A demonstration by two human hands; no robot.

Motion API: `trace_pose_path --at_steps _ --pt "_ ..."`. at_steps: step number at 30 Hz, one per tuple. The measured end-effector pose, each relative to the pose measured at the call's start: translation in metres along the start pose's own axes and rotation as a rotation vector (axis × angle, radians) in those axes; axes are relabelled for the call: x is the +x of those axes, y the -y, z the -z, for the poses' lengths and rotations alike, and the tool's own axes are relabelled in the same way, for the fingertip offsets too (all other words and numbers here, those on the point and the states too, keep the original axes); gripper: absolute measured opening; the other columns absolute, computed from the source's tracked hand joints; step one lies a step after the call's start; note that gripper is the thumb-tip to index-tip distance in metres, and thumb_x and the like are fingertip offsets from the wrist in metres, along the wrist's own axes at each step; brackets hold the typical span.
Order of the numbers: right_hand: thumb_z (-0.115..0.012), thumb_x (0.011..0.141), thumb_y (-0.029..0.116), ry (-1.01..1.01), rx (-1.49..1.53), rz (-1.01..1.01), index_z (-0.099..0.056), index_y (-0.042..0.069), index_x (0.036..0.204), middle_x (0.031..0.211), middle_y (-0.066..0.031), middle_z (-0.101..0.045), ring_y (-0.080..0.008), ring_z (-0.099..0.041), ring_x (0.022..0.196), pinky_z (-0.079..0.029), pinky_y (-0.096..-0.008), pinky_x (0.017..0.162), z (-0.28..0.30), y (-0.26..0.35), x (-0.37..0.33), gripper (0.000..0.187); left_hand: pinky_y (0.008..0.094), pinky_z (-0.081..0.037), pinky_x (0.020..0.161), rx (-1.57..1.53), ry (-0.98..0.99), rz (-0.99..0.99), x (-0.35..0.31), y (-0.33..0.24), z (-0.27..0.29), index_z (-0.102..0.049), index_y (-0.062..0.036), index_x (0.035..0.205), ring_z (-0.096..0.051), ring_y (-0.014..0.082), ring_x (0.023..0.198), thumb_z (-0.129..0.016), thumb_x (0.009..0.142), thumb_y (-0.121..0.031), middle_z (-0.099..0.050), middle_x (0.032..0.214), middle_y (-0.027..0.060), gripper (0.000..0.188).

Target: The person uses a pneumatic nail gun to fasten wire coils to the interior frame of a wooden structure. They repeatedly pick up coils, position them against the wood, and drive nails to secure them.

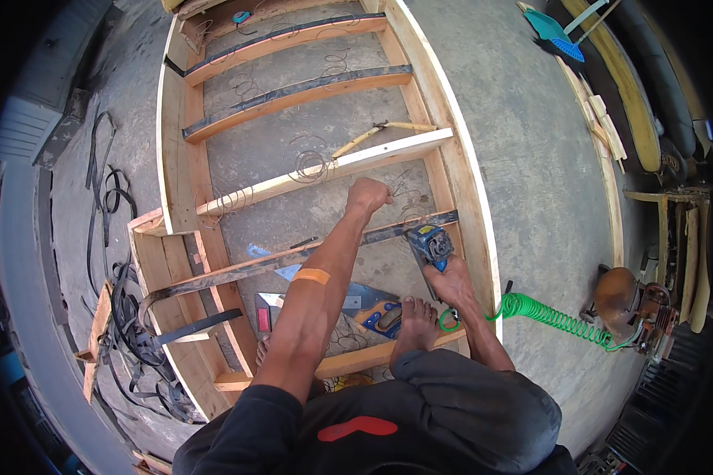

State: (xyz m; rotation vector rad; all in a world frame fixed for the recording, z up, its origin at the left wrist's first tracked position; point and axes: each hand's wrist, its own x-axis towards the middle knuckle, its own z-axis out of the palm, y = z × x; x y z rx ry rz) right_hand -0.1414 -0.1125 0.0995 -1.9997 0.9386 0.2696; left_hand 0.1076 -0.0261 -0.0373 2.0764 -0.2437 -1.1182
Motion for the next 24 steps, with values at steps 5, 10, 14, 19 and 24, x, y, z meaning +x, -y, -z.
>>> trace_pose_path --at_steps 5,10,14,19,24 --pt "-0.069 0.081 0.022 0.011 0.090 -0.037 -0.067 -0.007 0.085 0.065 -0.0137 -0.064 -0.0221 -0.061 0.060 -0.048 -0.0417 0.059 -0.005 -0.008 -0.001 0.029 0.0431 -0.055 0.095 -0.013 -0.012 0.161 0.005 -0.002 -0.004 -0.080 -0.0052 0.108 -0.071 0.0340 0.116 -0.083 0.076 -0.023 -0.076 0.120 0.0171 0.036" --pt "-0.068 0.081 0.021 0.001 0.050 -0.005 -0.067 -0.008 0.085 0.065 -0.0156 -0.064 -0.0231 -0.063 0.062 -0.049 -0.0416 0.060 -0.009 -0.012 0.003 0.029 0.0451 -0.054 0.097 -0.065 -0.008 0.207 0.003 -0.006 -0.006 -0.080 -0.0050 0.109 -0.070 0.0342 0.118 -0.082 0.077 -0.023 -0.074 0.124 0.0166 0.037" --pt "-0.068 0.081 0.022 -0.001 -0.023 -0.003 -0.067 -0.008 0.086 0.068 -0.0188 -0.066 -0.0261 -0.067 0.065 -0.051 -0.0425 0.063 -0.001 0.006 0.003 0.030 0.0449 -0.054 0.095 -0.105 0.020 0.210 0.009 -0.007 -0.007 -0.080 -0.0047 0.107 -0.070 0.0346 0.116 -0.080 0.077 -0.022 -0.074 0.123 0.0181 0.035" --pt "-0.068 0.081 0.022 -0.023 -0.007 -0.018 -0.068 -0.008 0.087 0.069 -0.0198 -0.067 -0.0280 -0.068 0.065 -0.052 -0.0438 0.064 -0.013 -0.006 0.008 0.031 0.0417 -0.054 0.091 -0.100 -0.034 0.208 0.013 -0.015 -0.009 -0.082 -0.0032 0.099 -0.072 0.0319 0.108 -0.077 0.079 -0.020 -0.077 0.107 0.0171 0.026" --pt "-0.067 0.082 0.021 0.003 -0.007 -0.055 -0.067 -0.007 0.087 0.069 -0.0187 -0.066 -0.0263 -0.066 0.065 -0.051 -0.0433 0.064 -0.001 0.018 0.008 0.029 0.0502 -0.051 0.098 -0.127 0.038 0.168 0.013 -0.009 -0.004 -0.081 -0.0023 0.102 -0.070 0.0374 0.115 -0.080 0.074 -0.020 -0.075 0.117 0.0209 0.033"
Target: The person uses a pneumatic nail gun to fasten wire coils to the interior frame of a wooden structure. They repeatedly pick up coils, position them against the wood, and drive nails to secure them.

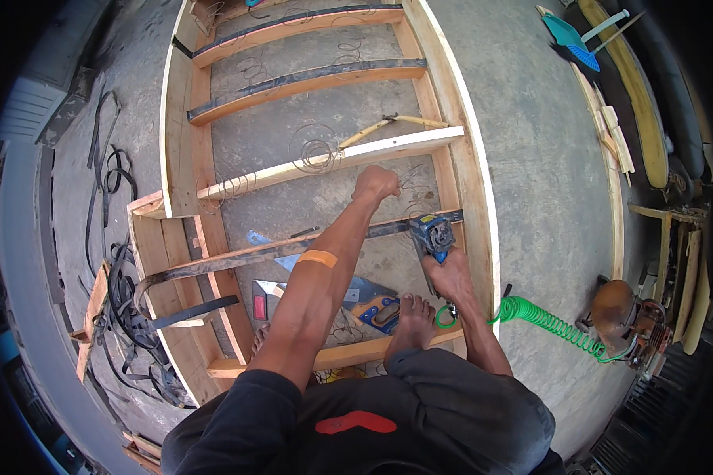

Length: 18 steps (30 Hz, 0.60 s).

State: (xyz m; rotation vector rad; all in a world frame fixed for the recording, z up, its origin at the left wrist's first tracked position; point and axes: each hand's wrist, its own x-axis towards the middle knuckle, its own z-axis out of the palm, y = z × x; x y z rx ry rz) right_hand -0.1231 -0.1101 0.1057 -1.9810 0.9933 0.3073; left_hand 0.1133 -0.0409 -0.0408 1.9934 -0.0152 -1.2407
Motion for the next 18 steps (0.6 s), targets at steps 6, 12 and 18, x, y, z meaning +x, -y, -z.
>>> trace_pose_path --at_steps 6,12,18 --pt "-0.067 0.081 0.021 0.082 0.089 0.054 -0.067 -0.008 0.087 0.069 -0.0198 -0.067 -0.0262 -0.065 0.065 -0.051 -0.0431 0.065 -0.007 -0.016 0.005 0.029 0.0490 -0.051 0.098 0.034 -0.062 0.035 0.004 0.002 -0.002 -0.081 -0.0037 0.102 -0.070 0.0362 0.115 -0.081 0.073 -0.021 -0.076 0.117 0.0195 0.034" --pt "-0.066 0.081 0.024 0.046 -0.056 0.067 -0.068 -0.008 0.090 0.071 -0.0236 -0.067 -0.0319 -0.069 0.069 -0.052 -0.0440 0.067 -0.012 0.006 0.006 0.033 0.0456 -0.051 0.098 0.048 -0.023 0.020 -0.007 0.000 0.003 -0.082 -0.0072 0.101 -0.070 0.0351 0.117 -0.078 0.077 -0.023 -0.076 0.120 0.0171 0.029" --pt "-0.067 0.081 0.025 0.112 -0.077 0.026 -0.070 -0.008 0.093 0.073 -0.0252 -0.068 -0.0345 -0.071 0.072 -0.052 -0.0456 0.069 -0.004 0.027 0.005 0.035 0.0385 -0.056 0.087 0.167 -0.130 -0.020 -0.014 -0.009 0.006 -0.085 -0.0125 0.091 -0.074 0.0270 0.103 -0.077 0.080 -0.020 -0.079 0.104 0.0137 0.015"
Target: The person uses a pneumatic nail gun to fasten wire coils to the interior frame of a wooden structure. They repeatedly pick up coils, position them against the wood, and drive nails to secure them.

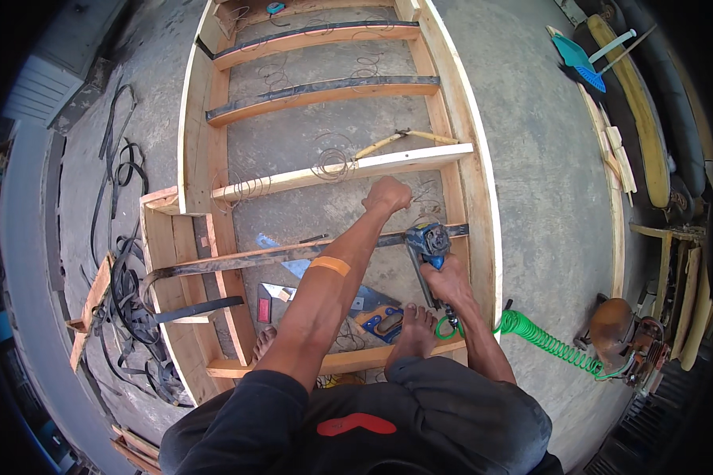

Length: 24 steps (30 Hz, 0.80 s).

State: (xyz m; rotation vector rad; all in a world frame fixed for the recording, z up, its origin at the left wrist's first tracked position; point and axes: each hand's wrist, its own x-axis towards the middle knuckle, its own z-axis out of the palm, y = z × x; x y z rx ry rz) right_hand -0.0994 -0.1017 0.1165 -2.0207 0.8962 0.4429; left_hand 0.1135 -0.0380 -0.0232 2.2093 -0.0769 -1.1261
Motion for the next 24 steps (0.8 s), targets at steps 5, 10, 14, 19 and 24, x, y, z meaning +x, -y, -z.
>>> trace_pose_path --at_steps 5,10,14,19,24 --pt "-0.067 0.081 0.024 -0.039 -0.015 0.056 -0.069 -0.007 0.091 0.072 -0.0245 -0.068 -0.0331 -0.070 0.069 -0.052 -0.0453 0.067 -0.018 -0.032 -0.001 0.033 0.0538 -0.044 0.105 -0.009 0.087 0.072 -0.028 -0.015 0.009 -0.078 -0.0059 0.115 -0.067 0.0368 0.123 -0.073 0.077 -0.020 -0.074 0.126 0.0171 0.040" --pt "-0.067 0.081 0.022 -0.050 0.018 0.057 -0.069 -0.007 0.089 0.072 -0.0231 -0.068 -0.0324 -0.069 0.066 -0.052 -0.0455 0.065 -0.011 -0.024 -0.007 0.030 0.0543 -0.043 0.106 0.018 0.074 0.029 -0.039 -0.011 0.014 -0.076 -0.0046 0.118 -0.066 0.0375 0.125 -0.067 0.082 -0.020 -0.072 0.130 0.0182 0.040" --pt "-0.067 0.081 0.021 -0.033 0.019 0.072 -0.069 -0.008 0.088 0.072 -0.0224 -0.069 -0.0318 -0.069 0.067 -0.052 -0.0451 0.065 -0.014 -0.029 -0.010 0.030 0.0489 -0.052 0.097 0.040 -0.050 0.081 -0.033 -0.005 0.009 -0.081 -0.0097 0.106 -0.070 0.0354 0.116 -0.074 0.079 -0.025 -0.075 0.120 0.0165 0.032" --pt "-0.068 0.081 0.022 -0.053 -0.058 0.095 -0.069 -0.008 0.089 0.067 -0.0201 -0.066 -0.0278 -0.068 0.065 -0.052 -0.0438 0.064 -0.008 -0.024 -0.010 0.030 0.0525 -0.047 0.105 0.035 0.040 -0.042 -0.048 -0.018 0.016 -0.075 -0.0024 0.121 -0.067 0.0397 0.123 -0.059 0.087 -0.022 -0.071 0.130 0.0211 0.042" --pt "-0.066 0.083 0.018 -0.003 0.200 -0.071 -0.070 -0.005 0.092 0.065 -0.0115 -0.063 -0.0209 -0.065 0.063 -0.049 -0.0397 0.060 0.027 -0.030 -0.034 0.025 0.0429 -0.054 0.093 0.068 0.116 -0.381 -0.084 -0.033 0.040 -0.079 -0.0105 0.109 -0.073 0.0340 0.103 -0.064 0.089 -0.029 -0.077 0.111 0.0150 0.031"
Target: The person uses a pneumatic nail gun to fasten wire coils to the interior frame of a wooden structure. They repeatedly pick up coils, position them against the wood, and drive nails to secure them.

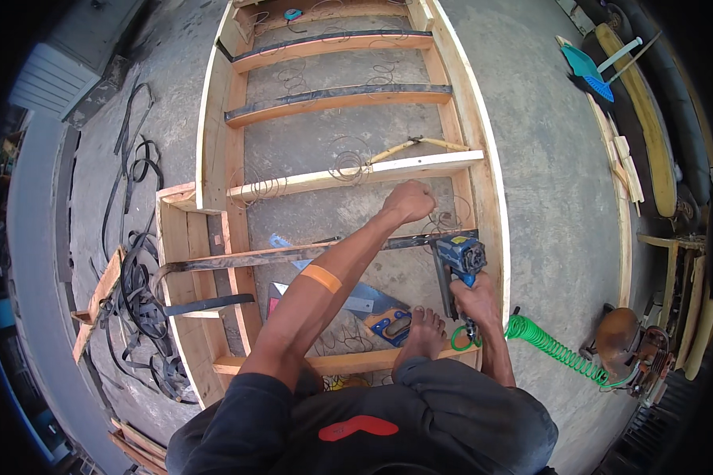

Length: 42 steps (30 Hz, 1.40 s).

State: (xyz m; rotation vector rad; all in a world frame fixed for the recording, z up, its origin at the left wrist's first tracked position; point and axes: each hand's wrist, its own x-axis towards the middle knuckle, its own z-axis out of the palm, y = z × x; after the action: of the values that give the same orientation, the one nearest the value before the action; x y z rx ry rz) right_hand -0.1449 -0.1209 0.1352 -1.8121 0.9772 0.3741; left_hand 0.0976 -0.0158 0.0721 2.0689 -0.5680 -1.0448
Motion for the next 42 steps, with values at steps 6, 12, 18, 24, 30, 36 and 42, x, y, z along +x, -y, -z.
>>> trace_pose_path --at_steps 6,12,18,24,30,36,42 --pt "-0.061 0.085 0.013 -0.182 -0.144 0.067 -0.069 0.001 0.099 0.067 -0.0041 -0.061 -0.0117 -0.054 0.053 -0.044 -0.0320 0.051 0.062 0.011 -0.051 0.019 0.0475 -0.054 0.086 0.368 0.008 -0.247 -0.080 0.043 0.078 -0.072 -0.0046 0.110 -0.070 0.0416 0.099 -0.058 0.097 -0.021 -0.073 0.103 0.0223 0.025" --pt "-0.064 0.083 0.020 -0.229 -0.486 -0.054 -0.068 -0.004 0.109 0.072 -0.0070 -0.063 -0.0180 -0.053 0.062 -0.047 -0.0381 0.063 0.084 0.030 -0.070 0.035 0.0474 -0.055 0.093 0.878 0.111 -0.209 -0.239 0.158 0.133 -0.066 -0.0023 0.114 -0.068 0.0391 0.104 -0.062 0.091 -0.012 -0.070 0.105 0.0179 0.025" --pt "-0.068 0.091 0.021 -0.219 -0.116 -0.089 -0.059 0.002 0.109 0.065 -0.0054 -0.057 -0.0151 -0.053 0.046 -0.043 -0.0339 0.043 0.069 -0.016 -0.033 0.027 0.0469 -0.056 0.091 0.609 0.085 0.040 -0.357 0.222 0.087 -0.068 -0.0038 0.110 -0.068 0.0381 0.099 -0.064 0.091 -0.012 -0.070 0.105 0.0174 0.021" --pt "-0.072 0.093 0.021 -0.268 -0.136 -0.090 -0.051 0.005 0.114 0.059 -0.0036 -0.054 -0.0121 -0.050 0.043 -0.038 -0.0302 0.038 0.059 -0.022 -0.015 0.033 0.0483 -0.057 0.087 0.466 0.119 0.255 -0.441 0.247 0.059 -0.072 -0.0056 0.110 -0.069 0.0387 0.101 -0.064 0.094 -0.013 -0.071 0.102 0.0169 0.020" --pt "-0.074 0.093 0.027 -0.301 -0.199 -0.047 -0.048 -0.001 0.124 0.059 -0.0042 -0.054 -0.0129 -0.050 0.042 -0.039 -0.0303 0.038 0.054 -0.016 -0.006 0.050 0.0489 -0.057 0.087 0.367 -0.068 0.194 -0.396 0.227 0.045 -0.068 -0.0051 0.116 -0.069 0.0375 0.101 -0.065 0.092 -0.014 -0.069 0.100 0.0156 0.026" --pt "-0.073 0.093 0.023 -0.240 -0.137 -0.079 -0.050 0.002 0.117 0.059 -0.0042 -0.055 -0.0133 -0.051 0.042 -0.039 -0.0303 0.038 0.056 -0.011 -0.006 0.040 0.0484 -0.055 0.095 0.522 0.312 0.268 -0.284 0.206 -0.026 -0.065 -0.0036 0.122 -0.069 0.0367 0.113 -0.064 0.093 -0.020 -0.071 0.115 0.0189 0.033" --pt "-0.073 0.091 0.022 -0.229 -0.121 -0.072 -0.053 0.000 0.109 0.059 -0.0054 -0.057 -0.0135 -0.052 0.041 -0.041 -0.0313 0.039 0.058 0.002 -0.003 0.035 0.0520 -0.058 0.090 0.378 0.470 0.633 -0.239 0.275 -0.102 -0.065 0.0015 0.123 -0.070 0.0430 0.113 -0.066 0.091 -0.016 -0.070 0.123 0.0291 0.036"
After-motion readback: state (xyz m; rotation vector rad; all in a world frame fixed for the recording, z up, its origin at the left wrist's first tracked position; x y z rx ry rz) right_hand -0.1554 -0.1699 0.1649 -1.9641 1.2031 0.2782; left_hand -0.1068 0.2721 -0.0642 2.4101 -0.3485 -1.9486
